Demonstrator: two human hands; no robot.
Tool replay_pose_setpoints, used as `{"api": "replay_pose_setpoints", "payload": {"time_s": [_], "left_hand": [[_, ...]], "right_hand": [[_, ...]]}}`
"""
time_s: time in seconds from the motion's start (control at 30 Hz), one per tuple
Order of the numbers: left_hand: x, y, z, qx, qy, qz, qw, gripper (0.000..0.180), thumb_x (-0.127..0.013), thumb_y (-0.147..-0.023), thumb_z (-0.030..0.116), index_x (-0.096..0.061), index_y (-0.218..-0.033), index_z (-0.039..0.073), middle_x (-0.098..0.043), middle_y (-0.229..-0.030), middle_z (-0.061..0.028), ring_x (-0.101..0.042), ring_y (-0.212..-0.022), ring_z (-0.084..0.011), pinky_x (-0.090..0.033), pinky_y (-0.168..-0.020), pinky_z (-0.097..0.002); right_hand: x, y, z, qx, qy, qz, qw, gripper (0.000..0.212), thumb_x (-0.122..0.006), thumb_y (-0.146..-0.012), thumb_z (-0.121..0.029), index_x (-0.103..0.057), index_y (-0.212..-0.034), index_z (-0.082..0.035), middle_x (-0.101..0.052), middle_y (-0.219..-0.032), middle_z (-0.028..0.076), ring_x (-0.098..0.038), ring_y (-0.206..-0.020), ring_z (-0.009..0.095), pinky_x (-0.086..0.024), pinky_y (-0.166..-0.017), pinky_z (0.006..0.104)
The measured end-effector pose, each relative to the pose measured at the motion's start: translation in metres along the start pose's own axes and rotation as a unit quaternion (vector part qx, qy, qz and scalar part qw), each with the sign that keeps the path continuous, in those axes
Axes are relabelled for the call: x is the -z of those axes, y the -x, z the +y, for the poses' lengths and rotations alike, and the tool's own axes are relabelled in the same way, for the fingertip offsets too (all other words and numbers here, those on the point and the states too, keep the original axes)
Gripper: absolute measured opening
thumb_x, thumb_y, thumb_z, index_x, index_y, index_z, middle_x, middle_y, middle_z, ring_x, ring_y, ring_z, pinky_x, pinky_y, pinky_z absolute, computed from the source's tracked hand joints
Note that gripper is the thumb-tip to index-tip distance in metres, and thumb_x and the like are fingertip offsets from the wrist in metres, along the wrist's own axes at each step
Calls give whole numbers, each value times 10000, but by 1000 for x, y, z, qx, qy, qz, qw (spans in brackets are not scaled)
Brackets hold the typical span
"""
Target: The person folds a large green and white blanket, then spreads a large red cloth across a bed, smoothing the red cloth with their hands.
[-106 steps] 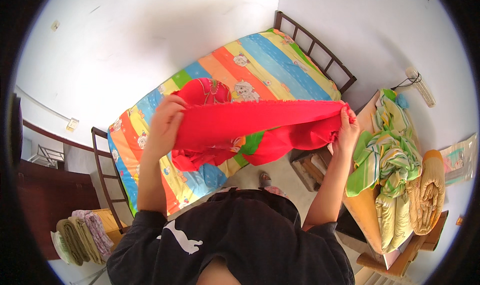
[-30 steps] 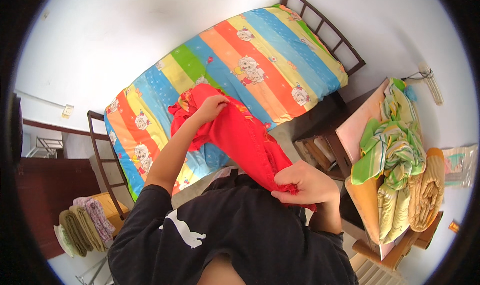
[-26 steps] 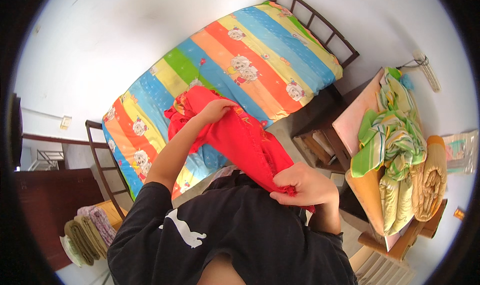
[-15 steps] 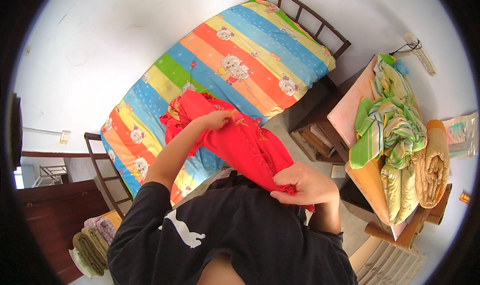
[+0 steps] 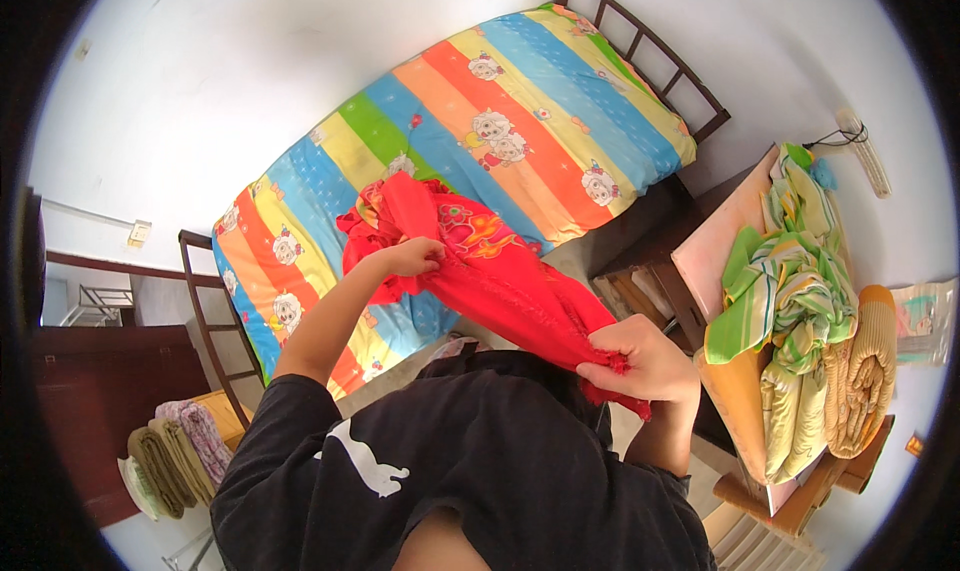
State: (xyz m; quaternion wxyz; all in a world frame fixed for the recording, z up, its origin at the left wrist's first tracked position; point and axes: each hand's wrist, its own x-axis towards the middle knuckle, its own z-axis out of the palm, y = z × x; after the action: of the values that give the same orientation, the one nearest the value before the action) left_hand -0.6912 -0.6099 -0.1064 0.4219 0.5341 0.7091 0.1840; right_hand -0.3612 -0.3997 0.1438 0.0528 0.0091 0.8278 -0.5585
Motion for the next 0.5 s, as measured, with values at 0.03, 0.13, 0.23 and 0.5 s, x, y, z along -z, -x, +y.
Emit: {"api": "replay_pose_setpoints", "payload": {"time_s": [0.03, 0.13, 0.23, 0.5], "left_hand": [[-1, 4, -3, 1, -2, 27, 1000, 178, -616, -766, 75, -598, -936, 26, -625, -946, -149, -590, -921, -291, -465, -795, -362], [-8, 15, -22, 29, 45, 174, 983, 147, -619, -764, 70, -600, -904, 31, -630, -916, -141, -597, -898, -294, -472, -771, -361], [40, 36, 0, 1, 24, 416, 909, 112, -562, -802, 80, -599, -897, 34, -634, -893, -149, -608, -863, -295, -475, -746, -359], [126, 146, 184, -119, -51, 722, 680, 145, -502, -787, -62, -556, -894, 20, -550, -859, -103, -531, -781, -222, -433, -728, -290]], "right_hand": [[2, -1, -1, 3, 1, -4, 1000, 248, -662, -745, -47, -442, -648, 15, -366, -584, 158, -366, -512, 309, -312, -479, 331], [6, -3, 1, -19, -2, 76, 997, 167, -656, -756, -40, -514, -695, 22, -486, -568, 96, -426, -521, 114, -362, -504, 291], [12, -10, 28, -93, 25, 284, 954, 132, -636, -786, -37, -540, -715, 20, -510, -600, -6, -443, -586, 57, -383, -532, 252], [47, -27, 51, 120, -124, 536, 826, 16, -566, -846, -10, -564, -836, 3, -531, -829, -15, -486, -773, 68, -384, -720, 196]]}}
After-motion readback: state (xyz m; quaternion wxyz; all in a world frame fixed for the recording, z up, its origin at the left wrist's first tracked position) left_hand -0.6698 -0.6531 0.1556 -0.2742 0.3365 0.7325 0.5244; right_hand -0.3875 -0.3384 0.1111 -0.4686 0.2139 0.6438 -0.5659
